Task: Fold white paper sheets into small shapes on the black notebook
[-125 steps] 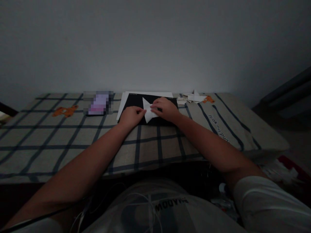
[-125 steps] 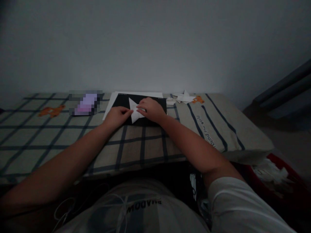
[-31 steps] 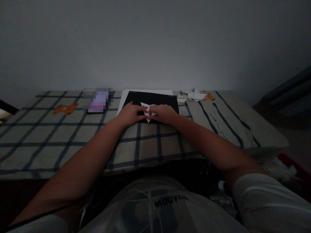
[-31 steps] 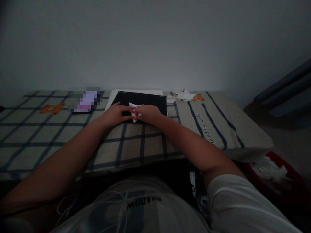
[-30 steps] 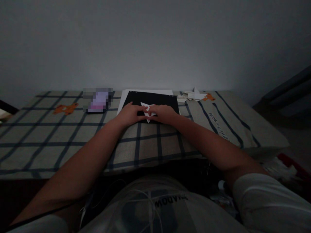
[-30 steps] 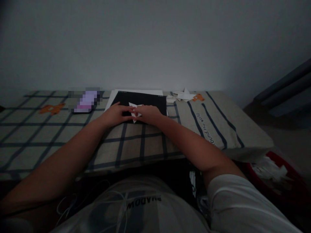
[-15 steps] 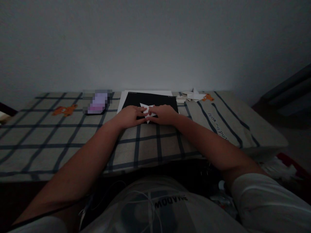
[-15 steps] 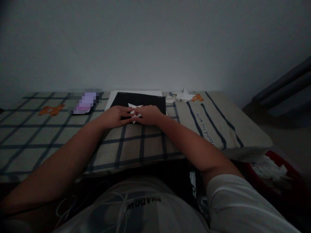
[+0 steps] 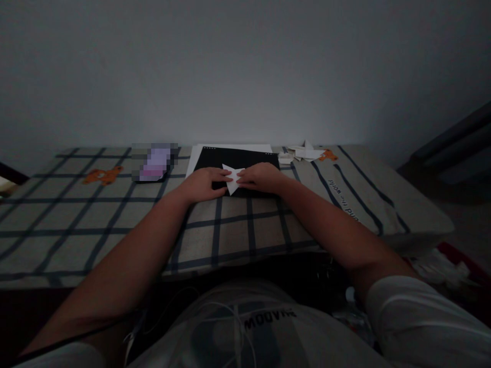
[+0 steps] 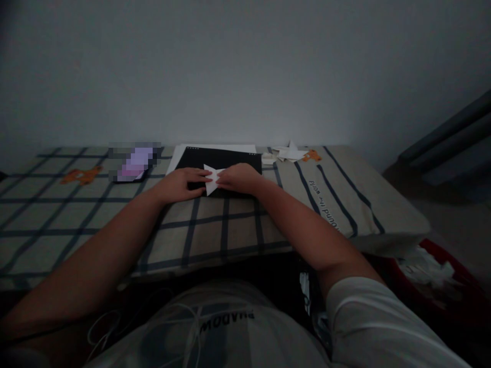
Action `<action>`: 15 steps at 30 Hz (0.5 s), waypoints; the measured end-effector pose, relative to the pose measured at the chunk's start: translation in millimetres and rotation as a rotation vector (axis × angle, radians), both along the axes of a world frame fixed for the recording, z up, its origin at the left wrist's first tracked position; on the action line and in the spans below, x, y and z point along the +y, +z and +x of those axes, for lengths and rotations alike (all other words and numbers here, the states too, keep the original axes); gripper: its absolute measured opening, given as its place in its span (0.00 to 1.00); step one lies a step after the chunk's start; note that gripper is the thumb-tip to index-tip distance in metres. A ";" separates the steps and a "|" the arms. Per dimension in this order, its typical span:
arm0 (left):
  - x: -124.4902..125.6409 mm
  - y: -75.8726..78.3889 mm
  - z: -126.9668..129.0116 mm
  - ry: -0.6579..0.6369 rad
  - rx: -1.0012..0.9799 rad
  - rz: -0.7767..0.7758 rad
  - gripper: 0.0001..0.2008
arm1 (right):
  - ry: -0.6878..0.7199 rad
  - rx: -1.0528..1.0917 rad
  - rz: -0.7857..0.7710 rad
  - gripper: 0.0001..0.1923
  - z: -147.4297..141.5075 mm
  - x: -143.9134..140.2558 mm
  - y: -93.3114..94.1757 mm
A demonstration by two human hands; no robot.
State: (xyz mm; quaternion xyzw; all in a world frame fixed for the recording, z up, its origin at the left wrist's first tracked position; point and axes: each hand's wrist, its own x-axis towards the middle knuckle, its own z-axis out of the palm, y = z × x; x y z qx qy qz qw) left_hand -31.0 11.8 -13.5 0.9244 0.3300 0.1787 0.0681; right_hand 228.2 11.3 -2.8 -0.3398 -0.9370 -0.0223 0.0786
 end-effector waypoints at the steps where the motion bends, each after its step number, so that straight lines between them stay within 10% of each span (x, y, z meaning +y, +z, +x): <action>1: 0.1 -0.3 -0.5 0.001 -0.003 -0.004 0.22 | 0.028 0.000 -0.002 0.16 0.5 0.9 0.1; 15: 2.1 -4.8 0.4 0.014 -0.057 0.035 0.20 | 0.002 0.024 0.072 0.15 -1.9 4.0 -6.6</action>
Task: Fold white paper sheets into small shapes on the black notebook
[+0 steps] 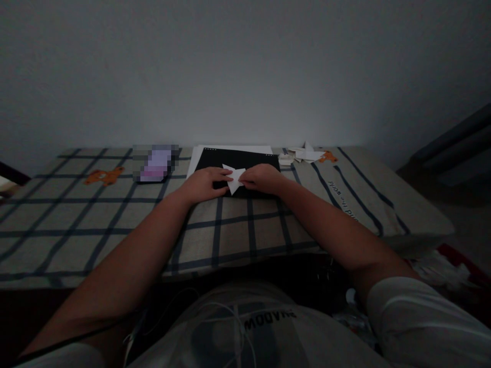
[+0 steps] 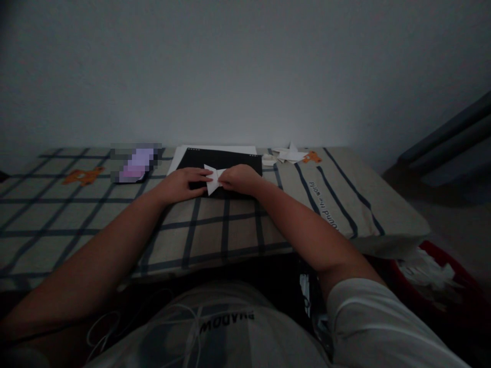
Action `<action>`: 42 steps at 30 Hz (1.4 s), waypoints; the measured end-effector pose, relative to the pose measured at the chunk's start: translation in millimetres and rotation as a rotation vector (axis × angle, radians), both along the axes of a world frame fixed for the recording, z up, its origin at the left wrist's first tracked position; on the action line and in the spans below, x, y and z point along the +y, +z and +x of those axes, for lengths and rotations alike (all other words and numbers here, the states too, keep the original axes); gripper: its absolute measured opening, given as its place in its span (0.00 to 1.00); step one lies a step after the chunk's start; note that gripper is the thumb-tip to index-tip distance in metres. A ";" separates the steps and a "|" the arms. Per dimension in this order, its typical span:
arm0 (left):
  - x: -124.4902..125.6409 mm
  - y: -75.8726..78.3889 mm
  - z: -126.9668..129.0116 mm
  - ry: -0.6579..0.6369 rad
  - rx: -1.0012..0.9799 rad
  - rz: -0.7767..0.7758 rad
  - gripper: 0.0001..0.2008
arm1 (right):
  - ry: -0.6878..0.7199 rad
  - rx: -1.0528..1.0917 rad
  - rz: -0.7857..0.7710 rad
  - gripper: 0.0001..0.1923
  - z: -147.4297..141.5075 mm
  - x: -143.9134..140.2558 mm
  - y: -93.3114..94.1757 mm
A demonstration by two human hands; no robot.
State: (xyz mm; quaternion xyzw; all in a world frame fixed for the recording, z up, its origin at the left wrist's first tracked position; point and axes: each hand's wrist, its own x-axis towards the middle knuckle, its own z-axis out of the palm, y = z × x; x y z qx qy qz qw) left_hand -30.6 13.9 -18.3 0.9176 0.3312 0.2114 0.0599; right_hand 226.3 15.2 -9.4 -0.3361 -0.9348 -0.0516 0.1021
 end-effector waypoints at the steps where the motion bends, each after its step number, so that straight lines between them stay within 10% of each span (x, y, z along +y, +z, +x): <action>1: 0.7 -1.0 0.2 0.007 -0.007 0.014 0.19 | -0.010 -0.006 0.011 0.15 0.6 1.1 -0.4; 28: -3.0 9.2 1.7 -0.092 -0.170 0.152 0.16 | -0.121 0.021 -0.032 0.16 -1.6 4.2 1.4; 42: -2.8 1.1 10.9 -0.025 0.088 0.085 0.18 | -0.061 0.197 0.002 0.13 12.6 18.5 -5.4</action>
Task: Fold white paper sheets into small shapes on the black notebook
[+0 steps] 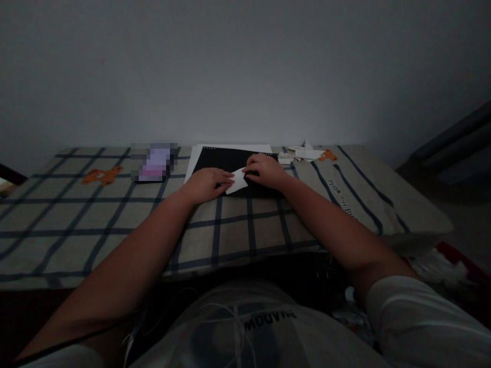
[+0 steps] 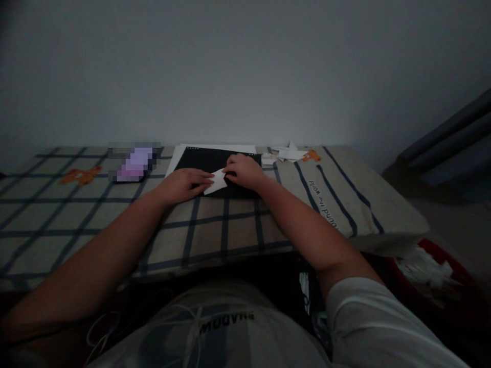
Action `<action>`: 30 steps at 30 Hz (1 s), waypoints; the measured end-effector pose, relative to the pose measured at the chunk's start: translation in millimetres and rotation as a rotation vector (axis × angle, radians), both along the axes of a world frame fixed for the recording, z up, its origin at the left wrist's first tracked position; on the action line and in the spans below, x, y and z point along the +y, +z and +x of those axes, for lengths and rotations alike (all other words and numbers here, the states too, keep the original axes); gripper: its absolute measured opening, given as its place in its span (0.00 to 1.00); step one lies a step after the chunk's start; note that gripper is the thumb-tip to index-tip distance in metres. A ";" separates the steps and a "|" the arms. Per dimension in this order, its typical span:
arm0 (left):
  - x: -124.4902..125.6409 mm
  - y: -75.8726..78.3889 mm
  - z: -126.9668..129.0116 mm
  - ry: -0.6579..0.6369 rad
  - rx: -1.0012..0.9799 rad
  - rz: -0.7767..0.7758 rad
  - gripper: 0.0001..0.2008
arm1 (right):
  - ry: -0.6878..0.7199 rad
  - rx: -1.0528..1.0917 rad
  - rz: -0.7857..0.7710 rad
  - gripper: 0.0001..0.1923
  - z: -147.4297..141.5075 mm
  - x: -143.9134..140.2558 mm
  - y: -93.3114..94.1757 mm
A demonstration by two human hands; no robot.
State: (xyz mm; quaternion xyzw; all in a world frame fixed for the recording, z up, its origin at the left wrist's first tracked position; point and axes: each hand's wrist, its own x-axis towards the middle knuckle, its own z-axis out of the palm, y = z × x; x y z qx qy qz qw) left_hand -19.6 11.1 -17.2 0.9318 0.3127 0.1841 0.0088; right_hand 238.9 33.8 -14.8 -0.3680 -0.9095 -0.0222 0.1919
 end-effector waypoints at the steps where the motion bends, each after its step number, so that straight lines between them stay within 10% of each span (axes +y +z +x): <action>1: 0.9 -0.5 -0.8 0.008 -0.003 -0.012 0.18 | 0.007 -0.010 -0.011 0.13 1.3 1.5 -0.6; 30: -11.5 3.0 11.7 0.099 -0.227 0.194 0.16 | 0.128 0.052 0.130 0.14 -16.8 -22.4 7.5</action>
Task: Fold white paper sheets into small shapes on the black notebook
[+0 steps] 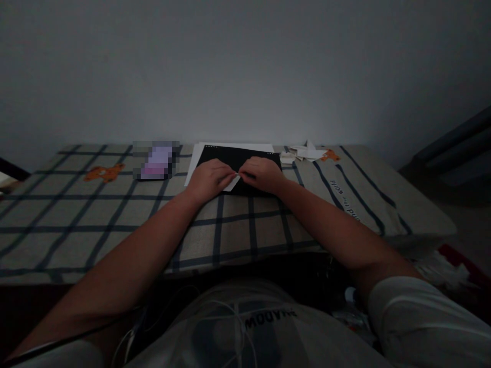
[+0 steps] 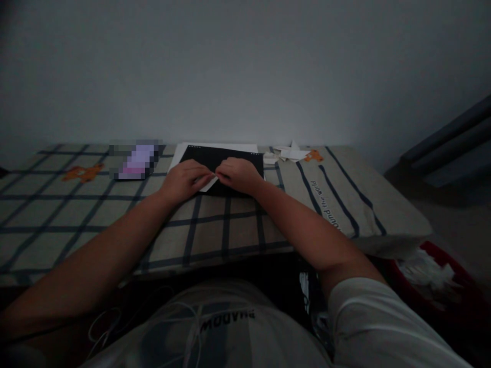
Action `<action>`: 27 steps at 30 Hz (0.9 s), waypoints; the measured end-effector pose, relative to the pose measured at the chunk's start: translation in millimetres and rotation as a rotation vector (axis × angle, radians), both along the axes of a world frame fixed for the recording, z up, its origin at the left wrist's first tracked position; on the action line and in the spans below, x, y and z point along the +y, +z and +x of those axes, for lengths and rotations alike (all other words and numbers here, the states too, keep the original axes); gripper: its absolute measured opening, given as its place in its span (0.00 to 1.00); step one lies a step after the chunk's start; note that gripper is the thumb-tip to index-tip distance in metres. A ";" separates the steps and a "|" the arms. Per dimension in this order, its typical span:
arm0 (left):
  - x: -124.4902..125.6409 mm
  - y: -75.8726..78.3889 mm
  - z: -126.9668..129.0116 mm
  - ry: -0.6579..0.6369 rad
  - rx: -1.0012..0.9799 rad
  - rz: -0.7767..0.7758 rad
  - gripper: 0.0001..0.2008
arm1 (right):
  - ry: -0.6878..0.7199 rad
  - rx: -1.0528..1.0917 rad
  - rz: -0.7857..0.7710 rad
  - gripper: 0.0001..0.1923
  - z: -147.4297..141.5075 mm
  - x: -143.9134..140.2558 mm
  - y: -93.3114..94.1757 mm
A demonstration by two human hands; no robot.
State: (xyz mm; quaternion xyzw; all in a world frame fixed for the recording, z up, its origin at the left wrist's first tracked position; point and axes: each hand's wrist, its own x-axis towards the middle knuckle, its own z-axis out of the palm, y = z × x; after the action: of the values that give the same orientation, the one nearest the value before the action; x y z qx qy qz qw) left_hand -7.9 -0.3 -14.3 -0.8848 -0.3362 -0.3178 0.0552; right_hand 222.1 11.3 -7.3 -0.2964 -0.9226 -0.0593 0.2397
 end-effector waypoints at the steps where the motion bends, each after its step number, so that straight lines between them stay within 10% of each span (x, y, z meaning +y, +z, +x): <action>1: -0.2 1.3 0.3 -0.022 -0.014 0.006 0.15 | 0.011 0.021 0.003 0.14 -0.3 0.0 -0.3; 27: -2.8 1.8 3.0 0.018 -0.291 -0.102 0.14 | 0.068 0.404 -0.236 0.15 1.6 2.7 -2.0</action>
State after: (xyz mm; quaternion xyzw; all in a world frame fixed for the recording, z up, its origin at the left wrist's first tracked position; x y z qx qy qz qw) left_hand -4.9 -3.1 -12.4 -0.8281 -0.3642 -0.4247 -0.0362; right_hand 223.6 14.0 -9.3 -0.2972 -0.8657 0.1175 0.3853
